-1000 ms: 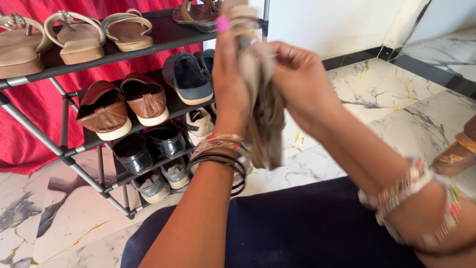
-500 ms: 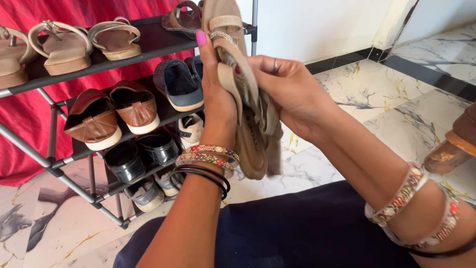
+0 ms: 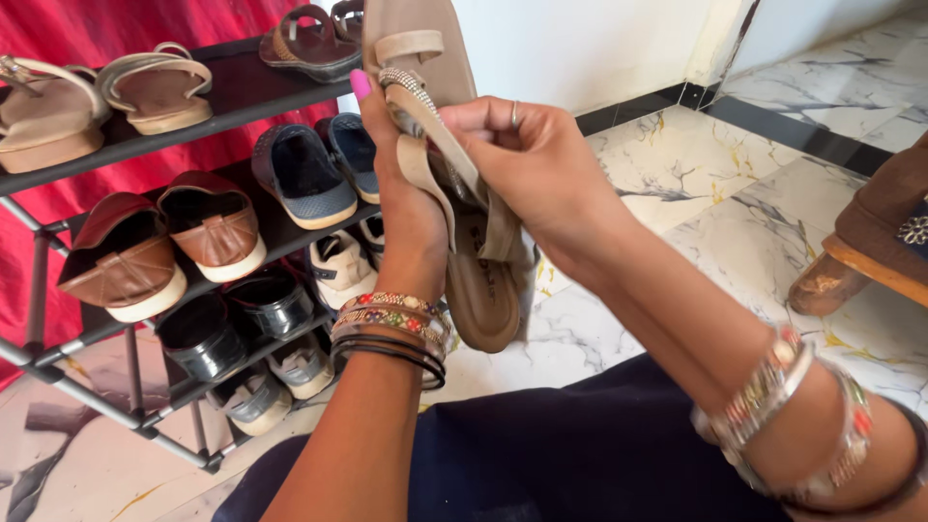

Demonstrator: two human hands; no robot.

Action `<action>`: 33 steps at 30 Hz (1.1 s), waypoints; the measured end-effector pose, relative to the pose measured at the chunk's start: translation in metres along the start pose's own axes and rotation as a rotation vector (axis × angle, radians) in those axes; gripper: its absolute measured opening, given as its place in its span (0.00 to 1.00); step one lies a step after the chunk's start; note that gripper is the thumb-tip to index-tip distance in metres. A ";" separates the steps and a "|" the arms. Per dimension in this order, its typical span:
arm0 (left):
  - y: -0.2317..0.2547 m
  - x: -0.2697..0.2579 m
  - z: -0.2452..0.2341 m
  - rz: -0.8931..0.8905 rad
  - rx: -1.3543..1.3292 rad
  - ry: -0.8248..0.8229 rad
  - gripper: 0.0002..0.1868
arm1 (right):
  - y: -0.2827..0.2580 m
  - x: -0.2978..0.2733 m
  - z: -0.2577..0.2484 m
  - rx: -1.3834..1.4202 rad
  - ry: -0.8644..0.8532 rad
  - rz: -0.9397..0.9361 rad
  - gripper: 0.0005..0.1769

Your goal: The person sits on the floor and cleans a beige sandal using a cloth. They wipe the straps, sole, and insole thoroughly, turning the sandal over to clean all surfaces.

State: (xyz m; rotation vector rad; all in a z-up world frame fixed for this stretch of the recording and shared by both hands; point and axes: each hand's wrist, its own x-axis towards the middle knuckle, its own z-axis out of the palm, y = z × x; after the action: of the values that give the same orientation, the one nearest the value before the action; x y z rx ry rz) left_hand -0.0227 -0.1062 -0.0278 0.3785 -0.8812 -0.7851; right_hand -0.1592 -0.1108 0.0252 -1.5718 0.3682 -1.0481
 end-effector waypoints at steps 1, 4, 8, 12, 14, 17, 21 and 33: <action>-0.003 0.000 0.002 0.008 0.045 0.023 0.43 | -0.001 -0.004 -0.001 0.010 -0.009 0.000 0.06; -0.009 -0.007 0.008 0.018 0.159 0.078 0.44 | 0.008 -0.001 -0.003 -0.120 0.080 -0.101 0.05; -0.012 0.000 0.027 0.057 0.205 0.071 0.46 | 0.017 0.026 -0.022 -0.281 0.338 -0.148 0.05; -0.017 -0.004 0.032 0.012 0.240 0.102 0.46 | 0.016 0.017 -0.038 -0.079 0.137 -0.069 0.05; -0.018 0.000 0.029 -0.096 0.184 0.102 0.47 | 0.012 0.008 -0.040 0.031 -0.027 -0.009 0.08; -0.022 -0.001 0.027 -0.072 0.188 0.111 0.43 | 0.008 -0.001 -0.043 -0.009 -0.074 0.062 0.09; -0.027 -0.003 0.034 -0.074 0.138 -0.017 0.47 | 0.013 0.011 -0.051 -0.096 0.079 0.058 0.09; -0.015 -0.006 0.043 -0.226 -0.061 0.202 0.35 | 0.012 0.008 -0.059 -0.045 -0.071 0.195 0.09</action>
State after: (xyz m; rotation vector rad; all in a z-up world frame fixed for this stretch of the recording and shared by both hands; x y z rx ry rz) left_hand -0.0662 -0.1107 -0.0148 0.5004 -0.6306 -0.9617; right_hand -0.1969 -0.1572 0.0146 -1.5741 0.4895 -0.8369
